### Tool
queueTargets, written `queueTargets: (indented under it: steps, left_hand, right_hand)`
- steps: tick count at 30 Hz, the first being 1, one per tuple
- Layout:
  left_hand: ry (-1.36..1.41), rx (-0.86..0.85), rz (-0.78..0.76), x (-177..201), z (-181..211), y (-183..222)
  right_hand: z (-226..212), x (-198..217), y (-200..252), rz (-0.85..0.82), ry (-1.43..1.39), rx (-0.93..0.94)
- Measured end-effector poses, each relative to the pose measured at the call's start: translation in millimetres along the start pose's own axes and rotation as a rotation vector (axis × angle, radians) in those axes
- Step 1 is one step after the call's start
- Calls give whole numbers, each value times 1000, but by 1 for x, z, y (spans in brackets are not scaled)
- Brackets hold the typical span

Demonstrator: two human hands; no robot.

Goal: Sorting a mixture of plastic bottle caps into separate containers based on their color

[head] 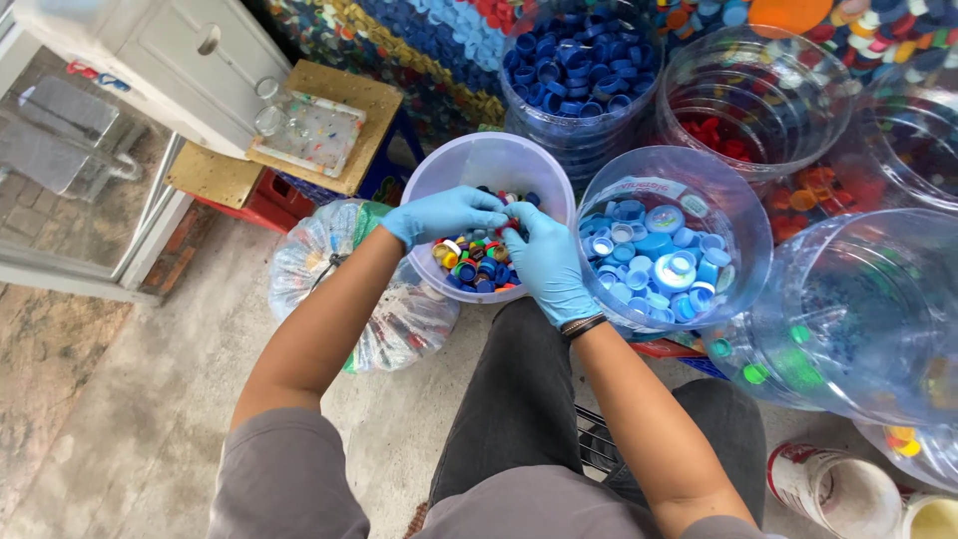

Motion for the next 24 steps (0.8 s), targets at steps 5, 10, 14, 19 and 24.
queueTargets:
  steps: [5, 10, 14, 19, 24]
  left_hand:
    - [458, 10, 86, 11, -41, -8]
    - [499, -11, 119, -3, -19, 12]
    - [477, -14, 88, -6, -16, 7]
    - [233, -149, 211, -7, -9, -5]
    - [-291, -494, 330, -8, 59, -22]
  right_hand:
    - [-1, 58, -12, 99, -40, 6]
    - [106, 140, -92, 238, 175, -31]
    - [145, 196, -126, 455, -295, -316]
    - [187, 205, -132, 455, -235, -422]
    - [122, 184, -67, 447, -366, -365]
Point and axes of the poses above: each hand's wrist, its own y-axis away from the middle knuckle, its own x-axis out of the back of the hand, z = x × y, the point moved 6 cm from there along -y, towards the middle knuckle, and after that the axes turned 7 degrees about y, right-handed, at the moved point
